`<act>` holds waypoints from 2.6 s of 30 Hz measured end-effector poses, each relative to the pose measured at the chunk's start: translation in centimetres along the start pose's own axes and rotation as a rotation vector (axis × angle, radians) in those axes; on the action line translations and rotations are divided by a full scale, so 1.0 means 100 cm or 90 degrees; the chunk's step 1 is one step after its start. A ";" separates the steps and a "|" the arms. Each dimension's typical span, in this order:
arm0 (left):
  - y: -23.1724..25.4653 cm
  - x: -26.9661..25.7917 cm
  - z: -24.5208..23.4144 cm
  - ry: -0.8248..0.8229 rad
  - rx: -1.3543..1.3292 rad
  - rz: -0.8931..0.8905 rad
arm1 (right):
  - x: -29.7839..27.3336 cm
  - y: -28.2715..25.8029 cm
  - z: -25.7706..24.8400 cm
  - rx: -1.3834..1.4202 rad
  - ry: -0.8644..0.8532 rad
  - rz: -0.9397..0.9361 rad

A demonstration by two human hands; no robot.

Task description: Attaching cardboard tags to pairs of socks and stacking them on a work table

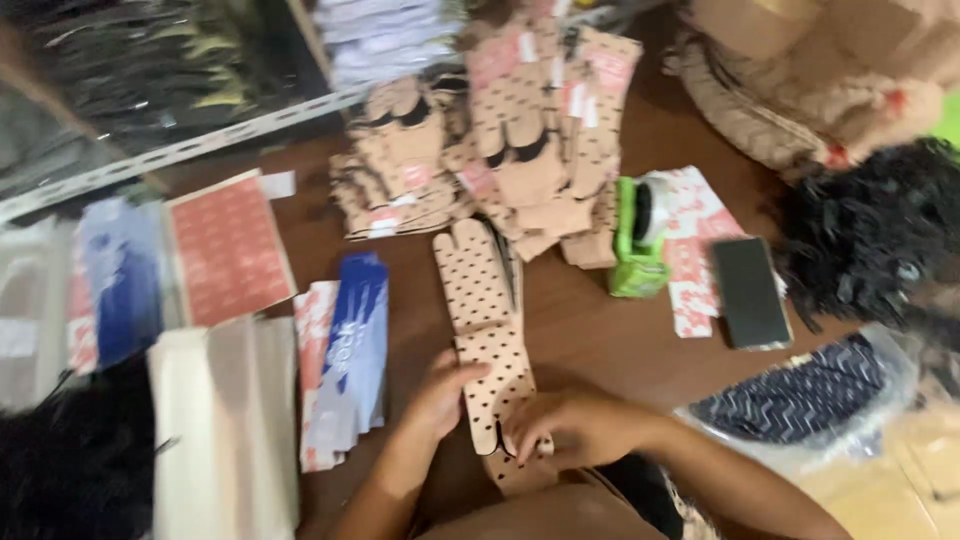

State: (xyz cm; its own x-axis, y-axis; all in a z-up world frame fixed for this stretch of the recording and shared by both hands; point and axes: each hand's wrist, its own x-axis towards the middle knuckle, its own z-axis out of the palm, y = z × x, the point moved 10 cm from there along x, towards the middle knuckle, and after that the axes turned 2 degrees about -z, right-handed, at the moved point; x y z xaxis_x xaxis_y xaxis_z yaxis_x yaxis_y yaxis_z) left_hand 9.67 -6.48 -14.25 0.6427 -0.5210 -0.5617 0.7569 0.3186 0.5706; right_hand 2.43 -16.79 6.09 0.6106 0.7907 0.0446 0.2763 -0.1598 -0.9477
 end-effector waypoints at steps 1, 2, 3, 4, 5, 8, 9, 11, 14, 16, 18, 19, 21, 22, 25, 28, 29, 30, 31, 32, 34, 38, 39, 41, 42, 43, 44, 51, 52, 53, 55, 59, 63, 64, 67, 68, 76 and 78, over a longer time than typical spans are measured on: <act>0.002 0.002 -0.018 0.061 0.069 0.091 | -0.021 0.018 0.007 0.173 -0.044 0.018; -0.002 0.002 -0.022 0.050 0.079 0.087 | -0.040 0.018 -0.019 0.169 -0.031 0.018; -0.007 0.001 -0.033 0.076 0.064 0.068 | -0.069 0.043 -0.073 -0.013 0.166 0.196; -0.009 0.006 -0.041 0.098 0.047 0.059 | -0.113 0.051 -0.134 -0.207 0.360 0.369; 0.000 0.010 -0.035 0.083 0.054 0.066 | -0.143 0.092 -0.184 -0.219 0.373 0.367; 0.000 0.003 -0.037 0.124 0.051 0.048 | -0.263 0.140 -0.311 -0.506 0.734 0.358; 0.001 0.005 -0.039 0.152 0.077 0.039 | -0.287 0.183 -0.335 -0.579 0.617 0.664; -0.004 0.000 -0.047 0.202 0.086 0.033 | -0.314 0.223 -0.350 -0.641 0.452 0.948; -0.007 0.006 -0.035 0.113 0.008 0.030 | -0.314 0.232 -0.353 -0.643 0.377 1.069; 0.005 0.005 -0.011 -0.026 0.059 0.086 | -0.313 0.232 -0.358 -0.716 0.277 1.073; 0.010 -0.016 -0.005 0.066 0.066 0.016 | -0.300 0.233 -0.362 -0.692 0.243 1.058; 0.013 -0.024 -0.002 0.131 0.092 -0.047 | -0.296 0.230 -0.368 -0.666 0.246 1.053; 0.030 -0.050 0.017 0.141 0.178 -0.070 | -0.306 0.243 -0.397 -0.762 0.417 0.801; 0.040 -0.063 0.026 0.143 0.280 -0.098 | -0.311 0.229 -0.406 -0.819 0.592 0.545; 0.059 -0.083 0.038 0.077 0.449 0.026 | -0.226 0.135 -0.361 -0.679 0.711 0.226; 0.041 -0.075 0.021 0.143 0.437 0.036 | -0.102 0.046 -0.276 -0.644 0.562 0.054; 0.027 -0.070 0.016 0.145 0.434 0.035 | -0.068 0.039 -0.248 -0.643 0.559 0.054; 0.025 -0.068 0.016 0.134 0.363 0.119 | -0.031 0.036 -0.218 -0.533 0.526 0.023; 0.024 -0.067 0.016 0.121 0.290 0.201 | 0.005 0.032 -0.188 -0.423 0.491 -0.007; 0.023 -0.070 0.019 0.122 0.291 0.201 | 0.021 0.032 -0.171 -0.422 0.491 -0.007; 0.034 -0.082 0.027 0.141 0.330 0.285 | 0.059 0.030 -0.129 -0.433 0.428 -0.037; 0.066 -0.112 0.064 0.111 0.425 0.409 | 0.063 0.050 -0.122 -0.344 0.488 -0.062; 0.065 -0.110 0.064 0.127 0.497 0.430 | 0.065 0.053 -0.119 -0.296 0.484 -0.051; 0.059 -0.109 0.065 0.144 0.567 0.446 | 0.064 0.052 -0.109 -0.245 0.478 -0.036; 0.063 -0.113 0.068 0.152 0.573 0.480 | 0.065 0.049 -0.104 -0.232 0.468 -0.031; 0.066 -0.117 0.071 0.161 0.579 0.513 | 0.066 0.047 -0.099 -0.220 0.459 -0.025; 0.065 -0.117 0.071 0.161 0.579 0.516 | 0.064 0.054 -0.103 -0.222 0.459 -0.027; 0.048 -0.113 0.066 0.231 0.694 0.603 | 0.105 0.045 -0.077 0.039 0.415 0.017; 0.045 -0.111 0.063 0.253 0.727 0.613 | 0.121 0.042 -0.062 0.004 0.330 0.001; 0.047 -0.112 0.065 0.254 0.729 0.615 | 0.123 0.037 -0.067 0.004 0.330 -0.001; 0.047 -0.112 0.066 0.210 0.680 0.590 | 0.137 0.025 -0.050 -0.223 0.145 0.008; 0.058 -0.121 0.069 0.164 0.617 0.562 | 0.130 0.038 -0.074 -0.235 0.063 0.062; 0.053 -0.111 0.068 0.157 0.633 0.503 | 0.133 0.015 -0.065 -0.221 0.102 -0.003; 0.051 -0.109 0.067 0.160 0.654 0.486 | 0.137 0.004 -0.056 -0.194 0.093 -0.023; 0.053 -0.113 0.071 0.132 0.652 0.462 | 0.140 -0.005 -0.055 -0.217 0.082 -0.050; 0.055 -0.113 0.072 0.132 0.652 0.463 | 0.141 -0.005 -0.058 -0.218 0.082 -0.051; 0.052 -0.109 0.072 0.054 0.594 0.416 | 0.130 0.040 -0.076 -0.295 0.014 0.094; 0.048 -0.108 0.065 0.072 0.577 0.427 | 0.116 0.049 -0.076 -0.359 0.000 0.163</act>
State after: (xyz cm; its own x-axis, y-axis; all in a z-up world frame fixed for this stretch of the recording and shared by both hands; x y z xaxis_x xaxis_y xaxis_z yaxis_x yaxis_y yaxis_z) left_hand 5.61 -4.47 -1.59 0.9282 -0.3720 -0.0040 -0.0791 -0.2079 0.9749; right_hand 16.54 -12.93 4.34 0.7096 0.6860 -0.1612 0.4708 -0.6317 -0.6159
